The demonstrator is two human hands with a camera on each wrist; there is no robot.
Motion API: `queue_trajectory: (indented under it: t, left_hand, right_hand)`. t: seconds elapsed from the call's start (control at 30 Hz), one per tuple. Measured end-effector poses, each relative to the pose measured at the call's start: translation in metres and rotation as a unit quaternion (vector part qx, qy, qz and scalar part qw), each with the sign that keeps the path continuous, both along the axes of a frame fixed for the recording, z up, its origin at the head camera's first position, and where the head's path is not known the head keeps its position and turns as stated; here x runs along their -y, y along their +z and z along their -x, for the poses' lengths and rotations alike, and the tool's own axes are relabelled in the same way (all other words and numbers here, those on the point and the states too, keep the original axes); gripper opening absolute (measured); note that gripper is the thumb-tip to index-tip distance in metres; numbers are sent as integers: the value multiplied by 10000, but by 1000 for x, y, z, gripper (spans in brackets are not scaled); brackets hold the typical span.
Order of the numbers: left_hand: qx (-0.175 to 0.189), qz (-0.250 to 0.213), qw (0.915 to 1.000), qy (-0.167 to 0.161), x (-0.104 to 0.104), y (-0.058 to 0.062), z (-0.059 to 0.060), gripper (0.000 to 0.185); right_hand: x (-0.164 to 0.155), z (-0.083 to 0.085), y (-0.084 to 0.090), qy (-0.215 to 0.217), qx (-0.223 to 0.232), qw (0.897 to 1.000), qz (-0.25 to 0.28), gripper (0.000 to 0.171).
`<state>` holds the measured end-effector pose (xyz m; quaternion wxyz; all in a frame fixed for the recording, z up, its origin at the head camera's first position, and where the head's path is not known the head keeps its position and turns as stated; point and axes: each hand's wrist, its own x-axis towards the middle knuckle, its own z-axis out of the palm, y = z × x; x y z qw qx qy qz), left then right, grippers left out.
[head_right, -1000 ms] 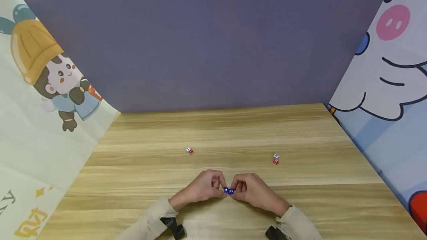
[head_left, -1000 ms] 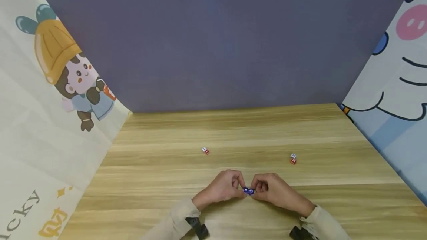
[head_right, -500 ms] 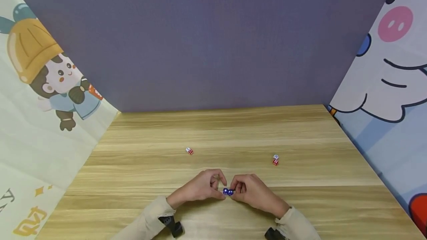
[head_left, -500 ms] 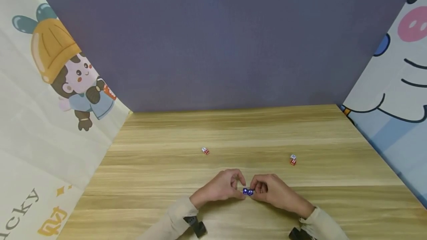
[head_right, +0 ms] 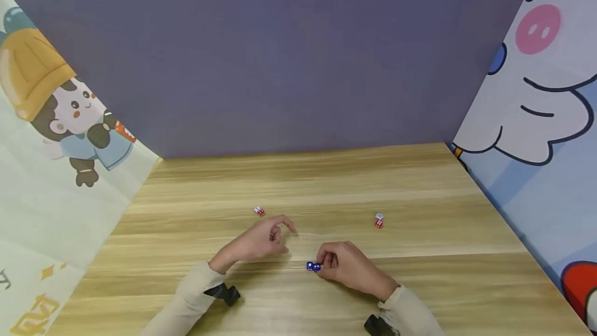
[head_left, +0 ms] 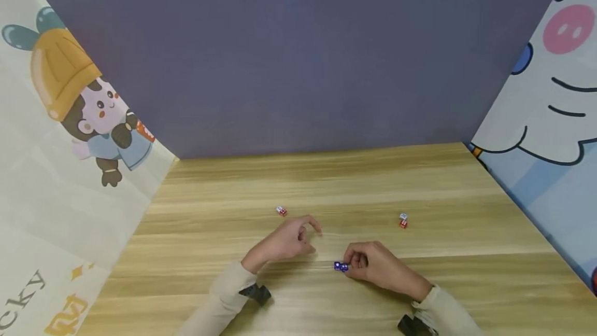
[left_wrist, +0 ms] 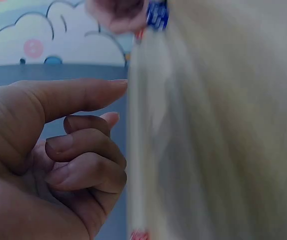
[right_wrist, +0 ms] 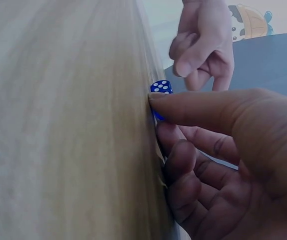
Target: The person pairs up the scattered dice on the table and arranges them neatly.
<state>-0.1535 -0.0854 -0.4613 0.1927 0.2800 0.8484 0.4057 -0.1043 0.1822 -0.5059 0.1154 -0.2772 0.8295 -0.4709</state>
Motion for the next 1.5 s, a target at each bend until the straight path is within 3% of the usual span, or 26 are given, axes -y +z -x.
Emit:
queue_trajectory:
  t: [0.2,0.33,0.77,1.03,1.3,1.5]
  left_hand:
    - [-880,310,9937,626,26,12,19,38]
    - [-1156,389,9876,985,36,13,30,34]
    - [-1252,604,9792,1476,53,0,51,24]
    - [-947,375,9830,1529,58,-7,60,21]
    - [-808,409,9825,1626,61,-10,62,11]
    - [-964,485,9812,1598,59,-11,62,13]
  right_hand:
    - [2,1,-1,1,81,10000,7,15]
    - [2,2,-1,-14,66,10000,9,15]
    - [4,-1,-3,-35,89,9999,33,15]
    - [2,0,-2,-54,-13,10000,24,15]
    - [3,-1,0,-21,66,10000,3,15]
    - [2,-1,-2,-60,41,10000,49,16]
